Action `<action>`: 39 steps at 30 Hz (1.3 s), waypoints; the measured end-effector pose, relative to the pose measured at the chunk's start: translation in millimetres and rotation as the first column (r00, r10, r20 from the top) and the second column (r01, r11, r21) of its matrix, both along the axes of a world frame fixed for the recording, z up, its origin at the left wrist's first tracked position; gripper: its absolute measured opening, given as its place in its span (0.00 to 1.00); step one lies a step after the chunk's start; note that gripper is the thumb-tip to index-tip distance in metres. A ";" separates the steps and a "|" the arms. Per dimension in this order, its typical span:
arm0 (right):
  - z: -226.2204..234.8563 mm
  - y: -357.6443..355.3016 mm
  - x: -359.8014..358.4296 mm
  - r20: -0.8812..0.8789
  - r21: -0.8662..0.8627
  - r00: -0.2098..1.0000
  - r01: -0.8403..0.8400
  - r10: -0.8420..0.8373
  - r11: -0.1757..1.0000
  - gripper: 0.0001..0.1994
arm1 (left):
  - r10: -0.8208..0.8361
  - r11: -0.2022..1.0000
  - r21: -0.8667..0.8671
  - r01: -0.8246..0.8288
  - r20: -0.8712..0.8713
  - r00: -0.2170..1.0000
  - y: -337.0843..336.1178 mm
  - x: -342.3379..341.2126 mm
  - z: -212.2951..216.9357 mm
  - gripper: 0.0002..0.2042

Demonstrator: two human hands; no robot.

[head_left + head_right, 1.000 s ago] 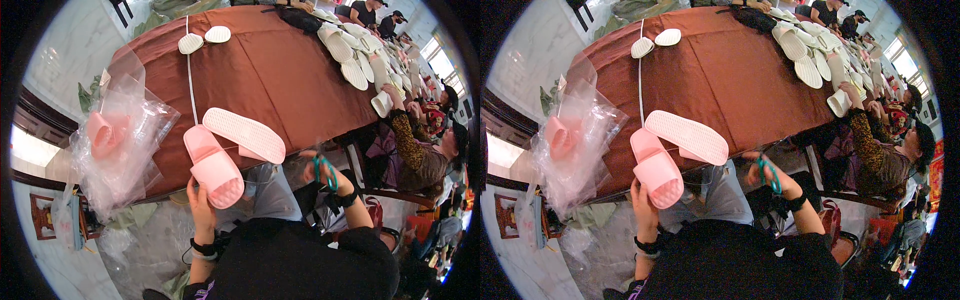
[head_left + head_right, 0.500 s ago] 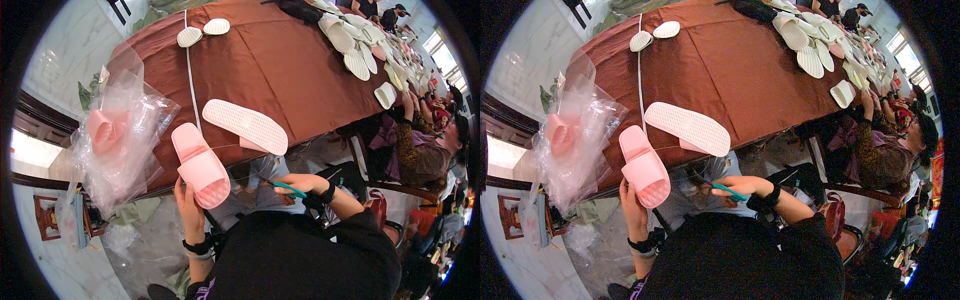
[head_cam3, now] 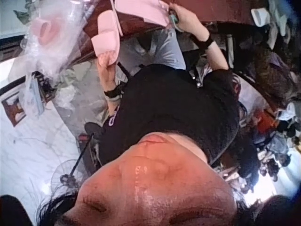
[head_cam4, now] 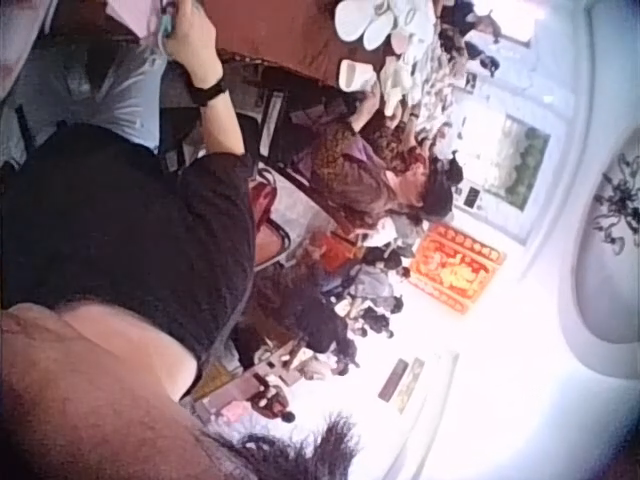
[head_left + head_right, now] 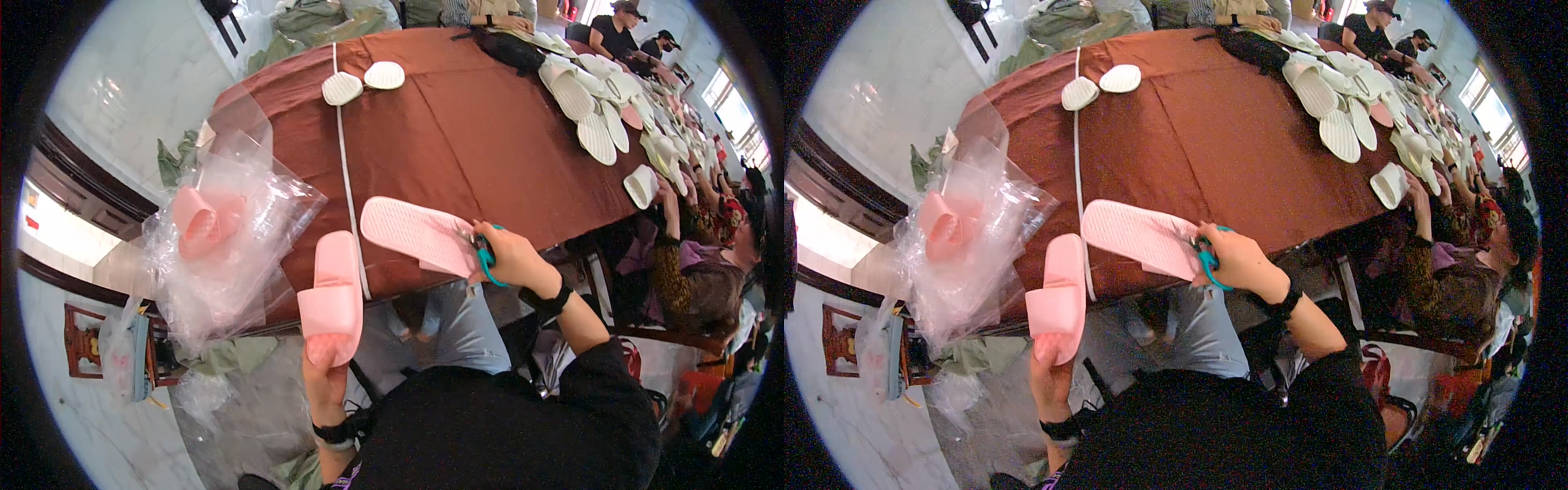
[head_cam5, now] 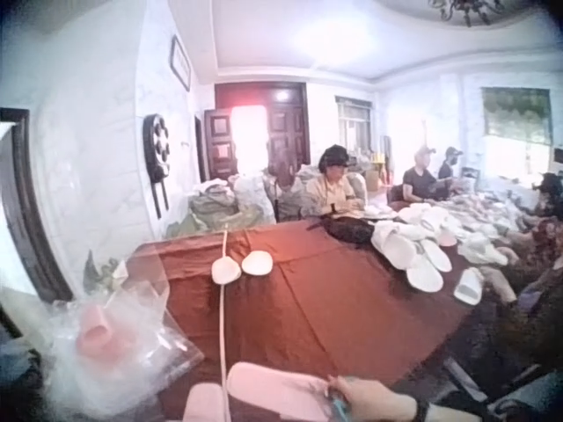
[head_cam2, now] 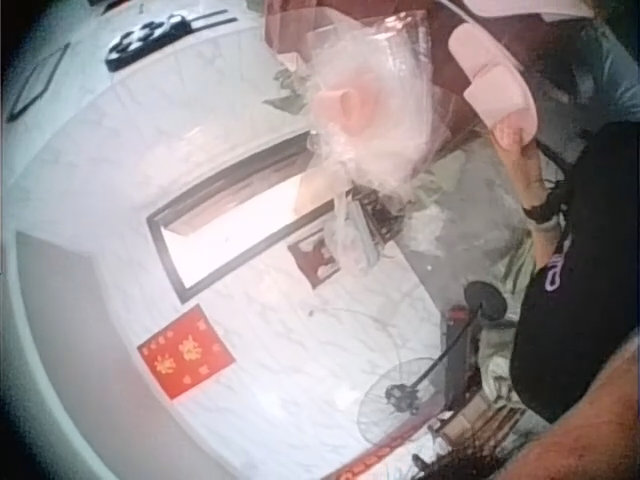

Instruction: Trimming excess material from foam slippers with scissors and then bagging them in plastic sleeves for shipment.

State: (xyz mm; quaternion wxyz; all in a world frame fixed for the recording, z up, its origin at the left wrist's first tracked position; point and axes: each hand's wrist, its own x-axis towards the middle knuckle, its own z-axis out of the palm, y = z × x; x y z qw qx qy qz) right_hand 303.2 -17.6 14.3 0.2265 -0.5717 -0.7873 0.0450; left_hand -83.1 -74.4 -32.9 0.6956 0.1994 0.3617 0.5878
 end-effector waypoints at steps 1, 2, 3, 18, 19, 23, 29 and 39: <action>-3.3 0.0 2.0 -0.077 -0.101 0.997 -0.035 0.027 0.994 0.34 | 0.033 0.999 -0.008 -0.033 -0.068 0.997 -5.4 -1.7 2.3 0.20; -4.5 0.1 1.6 -0.113 -0.054 0.989 -0.104 0.097 0.993 0.36 | 0.064 0.998 -0.016 -0.067 -0.136 0.989 -7.8 -3.0 2.9 0.20; -0.5 -2.4 -4.4 -0.213 -0.019 0.964 -0.168 0.160 0.986 0.37 | 0.077 0.997 -0.012 -0.079 -0.135 0.988 -10.9 -8.0 -0.2 0.20; -20.7 27.2 -3.1 -0.345 0.213 0.917 -0.130 0.199 0.968 0.16 | 0.056 0.998 -0.017 -0.061 -0.192 0.980 68.7 -27.3 9.6 0.14; -16.1 24.6 -10.0 -0.432 0.139 0.895 -0.060 0.115 0.988 0.15 | 0.063 0.998 -0.011 -0.066 -0.190 0.980 68.6 -35.2 8.3 0.14; 4.3 -8.5 -33.5 -0.531 -0.291 0.833 -0.009 -0.153 0.957 0.14 | 0.098 0.995 0.031 -0.094 -0.188 0.977 58.5 -51.3 9.5 0.14; -43.5 -31.5 -99.6 -0.701 -0.442 -0.348 -0.473 -0.623 0.762 0.10 | 0.195 0.981 0.070 -0.184 -0.245 0.950 52.3 -38.5 -11.5 0.16; -39.7 1.4 -42.8 -0.842 -0.341 -0.388 -0.156 -0.376 0.927 0.14 | 0.235 0.968 0.141 -0.206 -0.231 0.944 37.0 -36.8 5.0 0.14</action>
